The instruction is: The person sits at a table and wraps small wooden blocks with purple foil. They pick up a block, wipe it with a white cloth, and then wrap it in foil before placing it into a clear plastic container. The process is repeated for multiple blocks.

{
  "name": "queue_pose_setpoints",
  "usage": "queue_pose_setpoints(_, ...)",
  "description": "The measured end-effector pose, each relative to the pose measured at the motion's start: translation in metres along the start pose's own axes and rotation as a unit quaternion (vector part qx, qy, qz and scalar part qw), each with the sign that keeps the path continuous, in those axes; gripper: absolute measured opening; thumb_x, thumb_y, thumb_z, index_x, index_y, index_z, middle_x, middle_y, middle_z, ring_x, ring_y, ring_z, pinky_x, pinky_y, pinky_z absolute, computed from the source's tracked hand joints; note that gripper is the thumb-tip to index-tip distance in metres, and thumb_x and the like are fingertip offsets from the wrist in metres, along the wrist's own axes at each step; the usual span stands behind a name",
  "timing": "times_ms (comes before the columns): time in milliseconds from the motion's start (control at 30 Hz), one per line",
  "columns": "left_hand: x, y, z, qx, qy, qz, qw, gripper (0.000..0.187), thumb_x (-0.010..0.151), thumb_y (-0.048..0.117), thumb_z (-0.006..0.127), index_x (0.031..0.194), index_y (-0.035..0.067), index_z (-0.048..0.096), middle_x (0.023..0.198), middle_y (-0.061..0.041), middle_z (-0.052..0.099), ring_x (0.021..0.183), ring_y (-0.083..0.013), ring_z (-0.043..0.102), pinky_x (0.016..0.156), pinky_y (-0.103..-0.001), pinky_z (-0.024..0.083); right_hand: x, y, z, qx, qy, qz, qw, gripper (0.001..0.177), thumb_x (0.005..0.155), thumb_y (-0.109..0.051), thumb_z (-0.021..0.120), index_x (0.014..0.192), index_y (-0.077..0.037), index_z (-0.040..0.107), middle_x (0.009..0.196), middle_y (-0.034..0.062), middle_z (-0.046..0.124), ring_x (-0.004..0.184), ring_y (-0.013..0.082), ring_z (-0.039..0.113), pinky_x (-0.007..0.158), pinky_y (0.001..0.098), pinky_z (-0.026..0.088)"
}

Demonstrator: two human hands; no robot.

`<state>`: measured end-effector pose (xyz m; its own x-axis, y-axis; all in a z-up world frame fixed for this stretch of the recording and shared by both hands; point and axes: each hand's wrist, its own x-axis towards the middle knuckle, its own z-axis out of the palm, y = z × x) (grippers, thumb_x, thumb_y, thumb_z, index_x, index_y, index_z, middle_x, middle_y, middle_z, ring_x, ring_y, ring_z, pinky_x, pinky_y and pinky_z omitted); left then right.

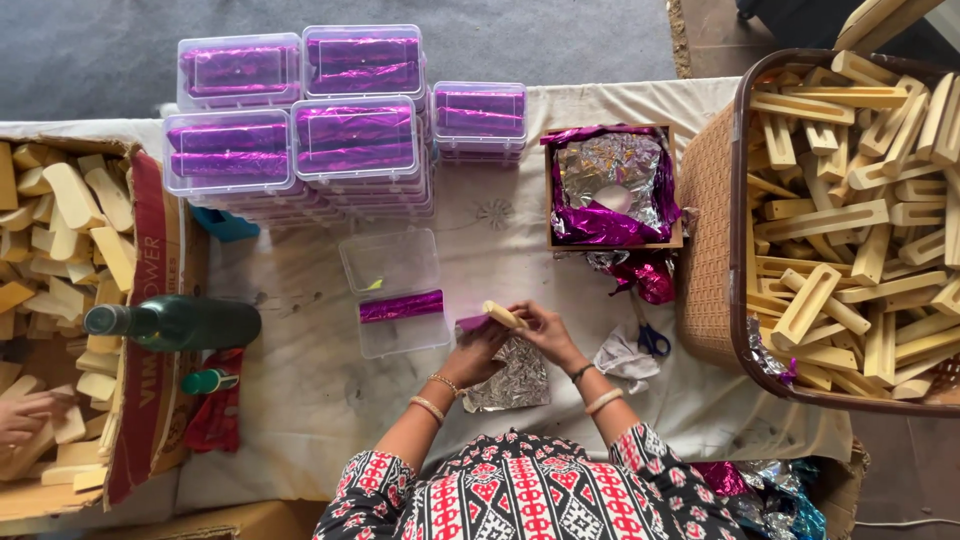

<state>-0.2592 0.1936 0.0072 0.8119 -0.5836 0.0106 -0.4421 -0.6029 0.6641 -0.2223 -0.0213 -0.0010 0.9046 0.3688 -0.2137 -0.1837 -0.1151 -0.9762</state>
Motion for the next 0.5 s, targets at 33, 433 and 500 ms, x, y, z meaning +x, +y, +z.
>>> queue_pose_setpoints(33,-0.007,-0.004,0.003,0.0,0.001,-0.002,1.0,0.076,0.069,0.018,0.082,0.141,0.012,0.056,0.142,-0.017,0.053,0.13,-0.041,0.047,0.104,-0.049,0.039,0.0,-0.008,0.0,0.0,-0.002,0.0,1.0,0.04,0.087,-0.002,0.075,0.126,-0.008,0.065,0.115,0.0022,0.074,0.108,0.0135,0.069,0.096,0.0304,0.059)
queue_pose_setpoints(433,-0.015,0.001,-0.022,-0.022,0.098,-0.036,0.994,0.072,0.068,0.003,0.079,0.133,0.001,0.05,0.133,-0.021,0.054,0.125,-0.0428,0.05,0.107,-0.046,0.044,-0.015,-0.049,0.006,-0.005,-0.021,-0.078,0.997,0.034,0.088,0.001,0.078,0.12,-0.006,0.067,0.117,0.0026,0.07,0.105,0.0114,0.066,0.091,0.0293,0.058)
queue_pose_setpoints(500,-0.006,-0.007,-0.019,-0.084,0.08,-0.072,0.991,0.082,0.067,0.0,0.082,0.139,0.001,0.045,0.132,-0.019,0.054,0.124,-0.0409,0.052,0.108,-0.044,0.046,-0.016,-0.055,0.005,-0.016,-0.132,-0.022,0.991,0.037,0.084,0.002,0.078,0.118,-0.004,0.067,0.114,-0.0002,0.07,0.104,0.01,0.067,0.095,0.0275,0.058)
